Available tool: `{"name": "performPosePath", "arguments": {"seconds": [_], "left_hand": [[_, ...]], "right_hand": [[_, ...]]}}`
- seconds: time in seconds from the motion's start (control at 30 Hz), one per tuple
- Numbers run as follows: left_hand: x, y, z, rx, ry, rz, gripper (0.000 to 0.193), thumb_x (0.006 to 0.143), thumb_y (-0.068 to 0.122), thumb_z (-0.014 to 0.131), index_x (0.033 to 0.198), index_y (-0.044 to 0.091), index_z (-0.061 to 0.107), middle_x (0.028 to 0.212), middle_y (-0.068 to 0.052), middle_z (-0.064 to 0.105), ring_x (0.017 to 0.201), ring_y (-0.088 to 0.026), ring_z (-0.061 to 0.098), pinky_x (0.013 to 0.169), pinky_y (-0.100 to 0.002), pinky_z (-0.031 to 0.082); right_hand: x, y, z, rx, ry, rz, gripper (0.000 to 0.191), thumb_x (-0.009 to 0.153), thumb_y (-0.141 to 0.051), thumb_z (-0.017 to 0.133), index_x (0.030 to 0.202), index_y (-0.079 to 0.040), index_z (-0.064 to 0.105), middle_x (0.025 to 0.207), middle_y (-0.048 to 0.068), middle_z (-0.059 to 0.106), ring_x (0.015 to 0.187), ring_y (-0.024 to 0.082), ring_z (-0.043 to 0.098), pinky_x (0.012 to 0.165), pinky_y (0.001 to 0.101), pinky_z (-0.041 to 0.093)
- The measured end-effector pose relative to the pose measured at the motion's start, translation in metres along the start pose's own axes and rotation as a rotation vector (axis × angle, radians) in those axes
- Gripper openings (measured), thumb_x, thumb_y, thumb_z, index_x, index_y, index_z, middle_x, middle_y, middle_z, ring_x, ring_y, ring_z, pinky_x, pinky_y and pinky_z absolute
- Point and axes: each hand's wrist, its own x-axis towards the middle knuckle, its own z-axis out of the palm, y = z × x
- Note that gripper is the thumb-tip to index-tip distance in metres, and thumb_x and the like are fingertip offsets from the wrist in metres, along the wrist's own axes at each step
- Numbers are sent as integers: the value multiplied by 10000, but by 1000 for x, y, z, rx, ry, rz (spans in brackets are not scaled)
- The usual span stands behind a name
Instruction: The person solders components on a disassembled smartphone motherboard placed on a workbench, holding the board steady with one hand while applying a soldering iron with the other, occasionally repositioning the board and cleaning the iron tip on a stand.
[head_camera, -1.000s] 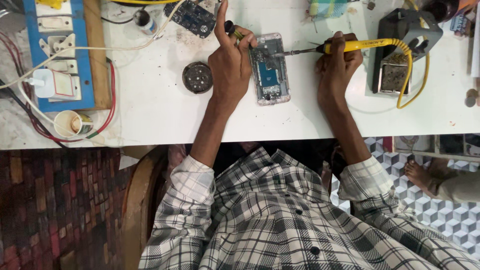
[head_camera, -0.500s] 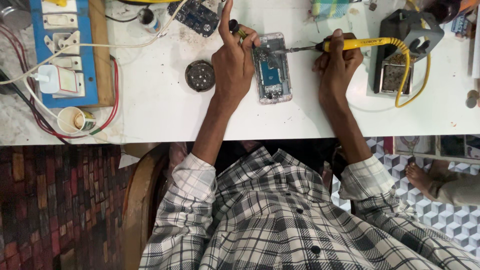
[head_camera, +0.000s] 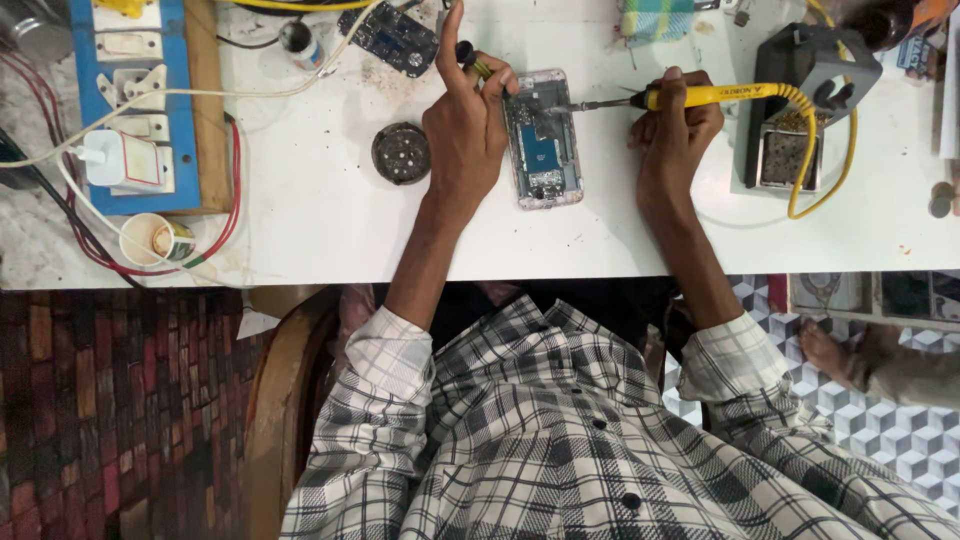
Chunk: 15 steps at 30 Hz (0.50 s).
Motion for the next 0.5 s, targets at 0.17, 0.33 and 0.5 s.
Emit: {"name": "performPosePath", "arguments": {"seconds": [0.17, 0.33, 0.5], "left_hand": [[-1, -4, 1, -3, 6, 27, 570, 1203, 178, 415, 1636, 173, 45, 1029, 26, 758, 870, -126, 788, 751, -273, 626], [-4, -5, 0, -141, -38, -9, 546, 1215, 159, 366, 1648, 178, 34, 969, -16, 722, 880, -123, 753, 815, -281, 637], [-2, -2, -2, -291, -27, -29, 536, 1228, 148, 363, 1666, 216, 60, 922, -57, 698, 845, -127, 719, 863, -295, 615]], "right_hand": [[0, 2, -1, 3, 54, 45, 311, 1097, -308, 660, 934, -76, 533, 723, 10, 513, 511, 108, 491, 474, 285, 444], [-1, 1, 0, -37, 46, 23, 312, 1108, -304, 644, 934, -63, 548, 750, 17, 526, 522, 105, 487, 480, 280, 438], [-2, -1, 2, -16, 29, 27, 313, 1122, -304, 627, 935, -72, 531, 747, 4, 492, 518, 91, 457, 481, 273, 425]]}}
